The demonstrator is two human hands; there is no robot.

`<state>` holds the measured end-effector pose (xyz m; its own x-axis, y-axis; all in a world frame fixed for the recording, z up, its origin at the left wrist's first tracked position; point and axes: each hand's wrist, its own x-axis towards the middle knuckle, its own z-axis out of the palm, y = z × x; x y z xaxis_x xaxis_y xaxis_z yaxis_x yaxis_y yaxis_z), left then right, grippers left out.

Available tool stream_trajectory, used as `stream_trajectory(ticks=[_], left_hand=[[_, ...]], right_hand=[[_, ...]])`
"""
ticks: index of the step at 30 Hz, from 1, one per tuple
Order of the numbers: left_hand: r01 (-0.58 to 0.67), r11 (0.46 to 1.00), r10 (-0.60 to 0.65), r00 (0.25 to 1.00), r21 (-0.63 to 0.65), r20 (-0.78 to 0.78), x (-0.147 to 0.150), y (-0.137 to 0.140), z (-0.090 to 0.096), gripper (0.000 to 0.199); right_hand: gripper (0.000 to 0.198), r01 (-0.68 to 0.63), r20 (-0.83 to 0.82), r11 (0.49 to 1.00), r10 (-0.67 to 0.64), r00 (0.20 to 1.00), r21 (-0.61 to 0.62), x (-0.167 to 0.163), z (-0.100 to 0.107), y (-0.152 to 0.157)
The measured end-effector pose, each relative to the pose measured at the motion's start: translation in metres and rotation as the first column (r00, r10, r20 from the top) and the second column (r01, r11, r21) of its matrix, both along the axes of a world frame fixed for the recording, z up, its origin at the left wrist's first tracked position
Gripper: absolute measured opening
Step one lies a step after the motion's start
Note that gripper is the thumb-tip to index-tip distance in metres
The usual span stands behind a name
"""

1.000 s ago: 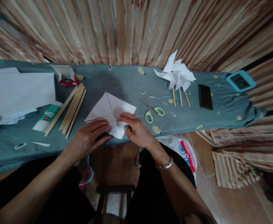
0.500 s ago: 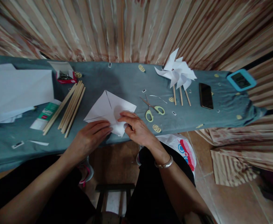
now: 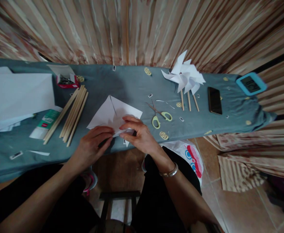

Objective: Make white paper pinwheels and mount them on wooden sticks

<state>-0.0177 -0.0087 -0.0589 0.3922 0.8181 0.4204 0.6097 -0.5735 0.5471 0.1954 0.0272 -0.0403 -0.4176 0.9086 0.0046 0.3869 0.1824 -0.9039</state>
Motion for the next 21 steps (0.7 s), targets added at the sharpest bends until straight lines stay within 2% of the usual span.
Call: stream_trajectory(ticks=[4,7,10,15,21], left_hand=[[-0.013,0.999,0.014,0.999,-0.038,0.03,0.001,0.0,0.002,0.011],[-0.043,0.998,0.045,0.998,-0.039,0.044,0.001,-0.001,0.002,0.011],[-0.067,0.998,0.068,0.997,-0.022,0.042,0.001,-0.002,0.001,0.02],[-0.041,0.999,0.041,0.998,0.007,0.049,0.0,-0.002,-0.002,0.02],[-0.048,0.999,0.047,0.997,0.011,0.063,0.003,0.0,-0.003,0.019]], right_hand=[[0.002,0.076,-0.058,0.997,-0.076,0.995,-0.007,-0.01,-0.004,0.001],[0.004,0.16,-0.056,0.987,-0.158,0.986,0.02,-0.017,-0.009,0.003],[0.006,0.222,-0.017,0.972,-0.221,0.975,0.083,-0.023,-0.014,0.004],[0.006,0.248,0.068,0.948,-0.266,0.962,0.202,-0.029,-0.017,0.005],[0.005,0.249,0.124,0.933,-0.288,0.95,0.262,-0.032,-0.016,0.004]])
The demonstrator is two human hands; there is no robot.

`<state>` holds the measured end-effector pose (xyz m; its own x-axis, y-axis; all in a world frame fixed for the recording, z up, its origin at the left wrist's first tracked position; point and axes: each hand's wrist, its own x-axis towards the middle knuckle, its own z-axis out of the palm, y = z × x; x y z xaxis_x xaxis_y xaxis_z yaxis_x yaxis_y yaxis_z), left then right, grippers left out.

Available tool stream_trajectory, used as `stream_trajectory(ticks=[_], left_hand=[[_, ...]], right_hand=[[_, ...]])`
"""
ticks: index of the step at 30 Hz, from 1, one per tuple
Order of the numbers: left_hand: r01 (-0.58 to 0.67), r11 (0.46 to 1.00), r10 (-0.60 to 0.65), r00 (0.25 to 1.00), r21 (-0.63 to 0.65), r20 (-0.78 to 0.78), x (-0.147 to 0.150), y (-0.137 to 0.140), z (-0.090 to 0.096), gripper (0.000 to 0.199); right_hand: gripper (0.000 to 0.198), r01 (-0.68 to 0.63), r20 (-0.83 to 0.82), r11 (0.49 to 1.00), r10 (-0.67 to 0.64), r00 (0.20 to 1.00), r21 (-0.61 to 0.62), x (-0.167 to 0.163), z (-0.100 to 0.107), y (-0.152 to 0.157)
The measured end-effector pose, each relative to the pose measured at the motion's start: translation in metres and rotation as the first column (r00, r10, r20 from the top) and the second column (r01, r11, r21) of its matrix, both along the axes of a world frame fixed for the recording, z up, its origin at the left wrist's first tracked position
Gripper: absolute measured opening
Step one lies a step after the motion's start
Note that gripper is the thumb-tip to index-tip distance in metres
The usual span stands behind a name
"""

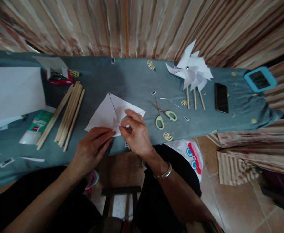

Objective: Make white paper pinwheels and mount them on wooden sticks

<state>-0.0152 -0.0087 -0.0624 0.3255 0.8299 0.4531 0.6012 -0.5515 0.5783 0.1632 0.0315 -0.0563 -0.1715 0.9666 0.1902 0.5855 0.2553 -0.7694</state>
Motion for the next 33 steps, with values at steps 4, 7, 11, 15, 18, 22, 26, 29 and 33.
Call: stream_trajectory(ticks=[4,7,11,15,18,22,26,29,33], left_hand=[[-0.019,1.0,0.019,1.0,0.025,0.007,0.0022,0.0012,0.0006,0.018],[-0.038,0.999,0.038,0.999,0.036,0.0,0.0028,0.0018,0.0004,0.017],[-0.048,0.998,0.048,0.999,0.037,0.002,0.003,0.0021,-0.0007,0.017],[-0.049,0.998,0.049,0.999,0.028,0.0,0.0033,0.0018,-0.0014,0.017],[-0.053,0.998,0.053,0.999,0.027,0.0,0.0034,0.0016,-0.0016,0.016],[-0.054,0.998,0.054,0.999,0.027,-0.003,0.0033,0.0016,-0.0017,0.016],[-0.059,0.998,0.06,0.998,0.036,-0.013,0.0038,0.0016,-0.0013,0.017],[-0.062,0.997,0.062,0.998,0.043,-0.014,0.0044,0.0014,-0.0018,0.017],[-0.065,0.997,0.065,0.998,0.05,-0.013,0.005,0.0007,-0.0037,0.017]], right_hand=[[0.004,0.017,0.021,1.0,-0.017,1.0,0.006,-0.0008,-0.0001,-0.0005],[0.004,0.016,0.03,1.0,-0.016,0.999,0.006,-0.0009,0.0006,-0.0008],[0.004,0.015,0.041,1.0,-0.016,0.999,0.012,-0.001,0.0011,-0.0008],[0.004,0.015,0.045,1.0,-0.016,0.999,0.022,-0.0011,0.0009,-0.0006],[0.003,0.015,0.055,0.999,-0.017,0.998,0.03,-0.0011,0.0006,-0.0007],[0.005,0.01,0.062,0.999,-0.012,0.998,0.038,-0.0009,-0.0004,-0.0011],[0.007,0.008,0.066,0.999,-0.011,0.998,0.048,-0.0009,-0.0022,-0.0015],[0.009,0.0,0.065,0.998,-0.004,0.998,0.056,-0.0013,-0.0031,-0.0019],[0.013,-0.018,0.079,0.997,0.013,0.997,0.072,-0.0022,-0.0022,-0.0028]])
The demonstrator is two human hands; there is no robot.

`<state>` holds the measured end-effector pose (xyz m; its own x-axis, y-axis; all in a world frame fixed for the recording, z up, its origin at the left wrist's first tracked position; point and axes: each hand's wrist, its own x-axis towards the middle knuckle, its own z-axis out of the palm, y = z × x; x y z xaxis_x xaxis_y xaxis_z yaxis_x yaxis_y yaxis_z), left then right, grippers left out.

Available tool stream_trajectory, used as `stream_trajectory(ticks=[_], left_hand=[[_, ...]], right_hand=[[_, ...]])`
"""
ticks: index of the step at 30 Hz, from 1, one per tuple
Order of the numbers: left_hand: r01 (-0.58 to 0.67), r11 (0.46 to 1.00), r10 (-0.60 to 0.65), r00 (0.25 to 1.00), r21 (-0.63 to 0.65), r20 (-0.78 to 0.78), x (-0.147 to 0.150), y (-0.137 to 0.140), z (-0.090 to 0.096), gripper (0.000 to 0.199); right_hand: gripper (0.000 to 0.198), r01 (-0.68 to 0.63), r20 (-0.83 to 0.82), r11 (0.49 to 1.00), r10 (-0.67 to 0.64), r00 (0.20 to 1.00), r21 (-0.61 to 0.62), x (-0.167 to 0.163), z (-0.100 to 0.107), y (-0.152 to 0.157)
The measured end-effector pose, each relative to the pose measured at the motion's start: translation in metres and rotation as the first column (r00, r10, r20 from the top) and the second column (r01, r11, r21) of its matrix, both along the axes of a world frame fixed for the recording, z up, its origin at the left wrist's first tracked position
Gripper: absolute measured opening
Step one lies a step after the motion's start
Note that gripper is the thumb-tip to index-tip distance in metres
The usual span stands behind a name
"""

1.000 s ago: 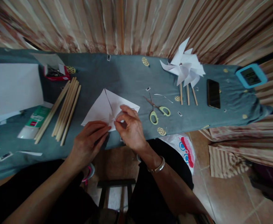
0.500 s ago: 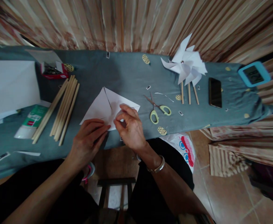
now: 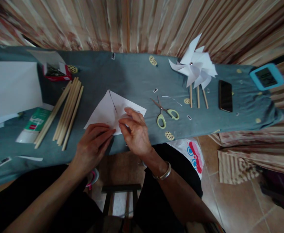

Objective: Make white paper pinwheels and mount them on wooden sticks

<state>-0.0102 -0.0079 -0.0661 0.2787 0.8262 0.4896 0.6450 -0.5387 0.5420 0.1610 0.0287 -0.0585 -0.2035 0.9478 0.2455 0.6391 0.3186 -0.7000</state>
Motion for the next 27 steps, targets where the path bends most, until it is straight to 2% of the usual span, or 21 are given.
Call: stream_trajectory(ticks=[13,20,27], left_hand=[[-0.013,0.999,0.014,1.0,-0.037,0.014,0.0,-0.002,-0.001,0.021],[-0.01,0.999,0.011,1.0,-0.033,0.02,0.001,-0.001,0.0,0.02],[0.007,0.999,-0.007,1.0,-0.035,-0.021,-0.001,-0.001,0.001,0.017]], right_hand=[[0.024,-0.045,0.099,0.999,0.042,0.994,0.029,0.0,0.001,-0.003],[0.03,-0.131,0.215,0.988,0.112,0.97,0.078,0.0,-0.002,-0.007],[0.031,-0.155,0.266,0.978,0.114,0.957,0.141,-0.005,-0.011,-0.012]])
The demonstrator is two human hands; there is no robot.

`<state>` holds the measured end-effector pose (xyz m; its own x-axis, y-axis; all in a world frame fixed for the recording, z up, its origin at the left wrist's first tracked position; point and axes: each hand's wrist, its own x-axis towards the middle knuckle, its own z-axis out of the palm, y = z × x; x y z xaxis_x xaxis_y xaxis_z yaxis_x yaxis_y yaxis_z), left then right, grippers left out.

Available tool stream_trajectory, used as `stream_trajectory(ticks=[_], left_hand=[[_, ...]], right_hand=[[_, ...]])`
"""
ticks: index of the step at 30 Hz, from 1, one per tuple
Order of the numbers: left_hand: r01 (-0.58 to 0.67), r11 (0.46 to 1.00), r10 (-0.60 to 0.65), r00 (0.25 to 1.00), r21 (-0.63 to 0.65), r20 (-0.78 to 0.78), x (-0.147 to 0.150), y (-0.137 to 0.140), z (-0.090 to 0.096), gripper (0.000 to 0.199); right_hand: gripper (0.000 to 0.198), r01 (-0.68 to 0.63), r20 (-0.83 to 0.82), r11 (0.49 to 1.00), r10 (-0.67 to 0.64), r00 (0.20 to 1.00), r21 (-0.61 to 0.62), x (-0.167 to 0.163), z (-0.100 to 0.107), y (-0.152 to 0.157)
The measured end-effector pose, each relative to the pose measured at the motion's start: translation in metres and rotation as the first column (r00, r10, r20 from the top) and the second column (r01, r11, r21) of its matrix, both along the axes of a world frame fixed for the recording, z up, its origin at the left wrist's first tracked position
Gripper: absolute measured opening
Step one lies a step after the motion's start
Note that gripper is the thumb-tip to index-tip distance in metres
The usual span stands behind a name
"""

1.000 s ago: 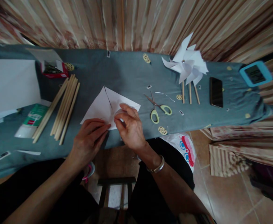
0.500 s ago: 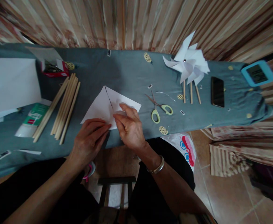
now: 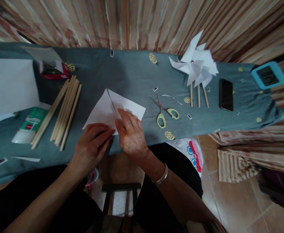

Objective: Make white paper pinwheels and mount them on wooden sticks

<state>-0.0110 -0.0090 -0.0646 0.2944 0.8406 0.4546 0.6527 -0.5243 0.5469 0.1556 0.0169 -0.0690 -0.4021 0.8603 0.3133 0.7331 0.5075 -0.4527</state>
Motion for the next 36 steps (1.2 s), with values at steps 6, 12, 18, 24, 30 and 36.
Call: stream_trajectory(ticks=[6,12,18,24,30,36], left_hand=[[-0.031,1.0,0.03,0.999,-0.003,-0.043,-0.001,0.0,-0.001,0.015],[-0.031,0.999,0.03,0.999,-0.017,-0.036,0.0,0.001,-0.001,0.015],[0.006,1.0,-0.006,0.999,-0.001,-0.044,-0.004,0.004,0.001,0.016],[-0.005,0.999,0.002,0.997,-0.033,-0.072,-0.021,0.007,0.002,0.025],[-0.06,0.996,0.063,0.997,0.062,-0.052,-0.037,0.016,0.005,0.038],[0.073,0.984,-0.052,0.99,0.163,-0.132,-0.014,-0.014,0.023,0.031]], right_hand=[[0.031,-0.026,-0.018,0.999,0.025,1.0,-0.024,0.002,0.005,0.002],[0.046,0.097,-0.128,0.991,-0.109,0.986,-0.096,0.026,0.023,0.028],[0.044,0.139,0.029,0.989,-0.138,0.99,-0.053,0.035,0.02,0.054],[0.035,0.182,-0.021,0.975,-0.186,0.982,-0.123,0.045,0.028,0.049],[0.031,0.192,-0.138,0.87,-0.281,0.95,-0.454,0.053,0.028,0.029],[0.044,0.218,-0.2,0.808,-0.38,0.903,-0.547,0.047,0.027,0.009]])
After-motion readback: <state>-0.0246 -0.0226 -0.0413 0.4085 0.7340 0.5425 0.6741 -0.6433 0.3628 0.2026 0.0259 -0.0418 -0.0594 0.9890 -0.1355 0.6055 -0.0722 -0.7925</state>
